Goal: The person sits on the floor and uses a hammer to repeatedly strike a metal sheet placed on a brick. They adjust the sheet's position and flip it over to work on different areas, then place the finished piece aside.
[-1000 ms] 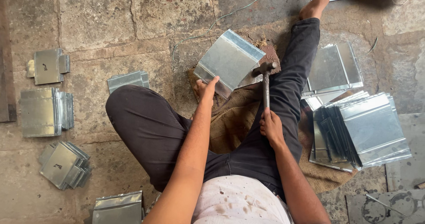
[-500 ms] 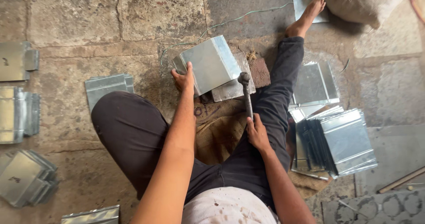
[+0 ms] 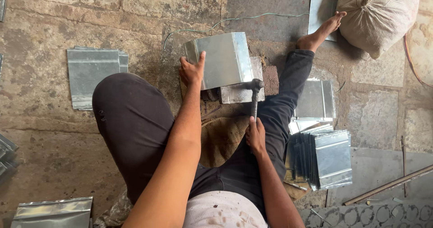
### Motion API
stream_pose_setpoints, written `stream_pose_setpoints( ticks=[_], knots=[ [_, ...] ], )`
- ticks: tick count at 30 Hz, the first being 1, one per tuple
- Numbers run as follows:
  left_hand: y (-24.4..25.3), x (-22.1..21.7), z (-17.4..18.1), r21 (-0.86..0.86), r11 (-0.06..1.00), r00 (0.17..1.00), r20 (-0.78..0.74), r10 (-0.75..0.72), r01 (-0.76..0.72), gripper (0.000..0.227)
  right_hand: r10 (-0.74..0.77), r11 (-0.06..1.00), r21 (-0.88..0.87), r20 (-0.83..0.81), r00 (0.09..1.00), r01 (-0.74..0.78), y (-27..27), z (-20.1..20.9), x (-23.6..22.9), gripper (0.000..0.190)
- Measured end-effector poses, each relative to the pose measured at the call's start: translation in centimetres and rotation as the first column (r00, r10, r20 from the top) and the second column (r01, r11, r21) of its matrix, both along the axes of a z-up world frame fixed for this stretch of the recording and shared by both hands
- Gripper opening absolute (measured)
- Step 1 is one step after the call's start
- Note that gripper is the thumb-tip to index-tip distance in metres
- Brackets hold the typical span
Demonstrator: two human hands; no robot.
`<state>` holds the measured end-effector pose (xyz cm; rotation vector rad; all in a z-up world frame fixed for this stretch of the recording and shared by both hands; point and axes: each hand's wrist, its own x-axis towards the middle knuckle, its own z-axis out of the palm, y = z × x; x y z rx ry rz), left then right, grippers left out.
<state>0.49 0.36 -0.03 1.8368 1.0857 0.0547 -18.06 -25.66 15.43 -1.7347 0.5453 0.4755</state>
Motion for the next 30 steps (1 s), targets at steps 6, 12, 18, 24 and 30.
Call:
stream_pose_setpoints(
  ticks=[6,12,18,24,30],
  knots=[
    [0.3,0.6,1.8,0.040,0.992,0.992,0.051,-0.119,0.117,0.089,0.066,0.991,0.102,0.164,0.984,-0.084,-0.6,2.9,-1.8,0.034],
    [0.1,0.4,2.1,0.013,0.992,0.991,0.034,-0.129,0.129,0.085,-0.013,0.967,0.138,0.865,0.501,-0.213,-2.7,13.4,0.2,0.059],
    [-0.1,0.3,0.8,0.065,0.993,0.988,0.109,-0.108,0.102,0.083,-0.106,0.984,0.117,0.990,0.091,-0.133,-2.7,11.8,2.5,0.069],
    [-0.2,0.4,1.8,0.084,0.992,0.993,0.067,-0.100,0.094,0.092,0.391,0.897,-0.419,0.600,0.698,-0.143,-2.3,-0.5,1.3,0.051],
    [-0.4,-0.2,2.9,0.042,0.995,0.996,-0.013,-0.090,0.091,0.098,-0.063,0.994,0.107,0.340,0.938,0.028,-4.7,12.3,2.6,0.038]
  ],
)
